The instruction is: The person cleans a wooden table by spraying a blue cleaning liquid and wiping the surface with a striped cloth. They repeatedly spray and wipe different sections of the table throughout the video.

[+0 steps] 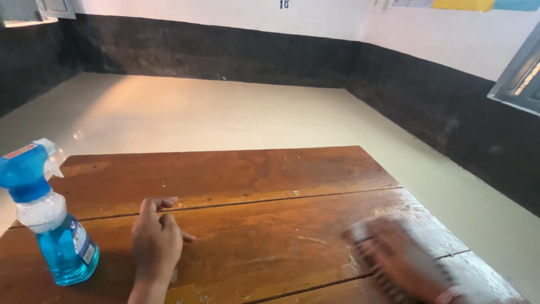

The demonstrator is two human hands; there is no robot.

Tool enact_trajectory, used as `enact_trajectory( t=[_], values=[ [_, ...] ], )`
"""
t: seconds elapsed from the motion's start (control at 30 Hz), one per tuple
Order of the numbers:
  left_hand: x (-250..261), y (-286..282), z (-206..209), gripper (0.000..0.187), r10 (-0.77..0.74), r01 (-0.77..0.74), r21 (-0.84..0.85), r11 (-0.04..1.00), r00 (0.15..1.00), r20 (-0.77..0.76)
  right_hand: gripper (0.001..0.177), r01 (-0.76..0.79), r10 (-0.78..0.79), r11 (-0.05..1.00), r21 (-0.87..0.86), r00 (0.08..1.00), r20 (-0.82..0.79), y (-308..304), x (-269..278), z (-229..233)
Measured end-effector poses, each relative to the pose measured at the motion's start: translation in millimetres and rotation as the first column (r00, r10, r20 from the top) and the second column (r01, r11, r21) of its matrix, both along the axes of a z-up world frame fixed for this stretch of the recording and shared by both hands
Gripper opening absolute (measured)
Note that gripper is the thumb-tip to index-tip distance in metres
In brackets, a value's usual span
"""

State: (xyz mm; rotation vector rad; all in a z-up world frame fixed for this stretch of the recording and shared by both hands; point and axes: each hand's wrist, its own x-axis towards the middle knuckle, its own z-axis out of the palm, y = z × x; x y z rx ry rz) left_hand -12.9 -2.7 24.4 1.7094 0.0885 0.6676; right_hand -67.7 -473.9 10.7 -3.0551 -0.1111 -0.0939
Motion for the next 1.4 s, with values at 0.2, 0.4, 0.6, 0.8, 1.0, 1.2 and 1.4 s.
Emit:
enact_trajectory(
  t=[0.2, 0.4, 0.6, 0.8, 1.0, 1.2, 1.4],
  values=[
    [3, -7, -1, 0.019, 0.001, 0.0, 0.024, 1.0, 0.999, -0.05, 0.057, 0.252, -0.365, 0.807, -0.534, 0.924, -0.116, -85, 34, -2],
    [9, -5, -4, 0.019, 0.007, -0.006, 0.036, 0.999, 1.0, -0.027, 0.067, -0.029, 0.05, 0.998, -0.061, 0.921, 0.385, 78, 70, -6],
    [13, -1, -16, 0.021, 0.046, -0.049, 0.071, 0.996, 0.998, 0.037, 0.054, -0.676, 0.591, 0.735, -0.057, 0.596, 0.545, 242, 14, 11],
    [15, 5, -23, 0.021, 0.03, -0.034, 0.118, 0.992, 0.999, 0.036, 0.051, -0.658, 0.573, 0.737, 0.155, 0.73, 0.372, 172, 61, 9],
    [21, 1, -21, 0.02, 0.015, -0.017, 0.127, 0.992, 1.0, 0.021, 0.049, 0.175, -0.169, 0.984, -0.005, 0.956, 0.241, -42, 109, -29],
    [21, -1, -19, 0.023, 0.028, -0.023, 0.066, 0.998, 0.997, -0.076, 0.05, 0.064, -0.048, 0.958, -0.28, 0.997, 0.063, -33, 112, -33],
    [20, 1, -23, 0.025, 0.04, -0.032, 0.066, 0.997, 0.991, -0.129, 0.04, -0.727, 0.703, 0.63, 0.275, 0.684, 0.196, 171, 41, -10]
  ],
)
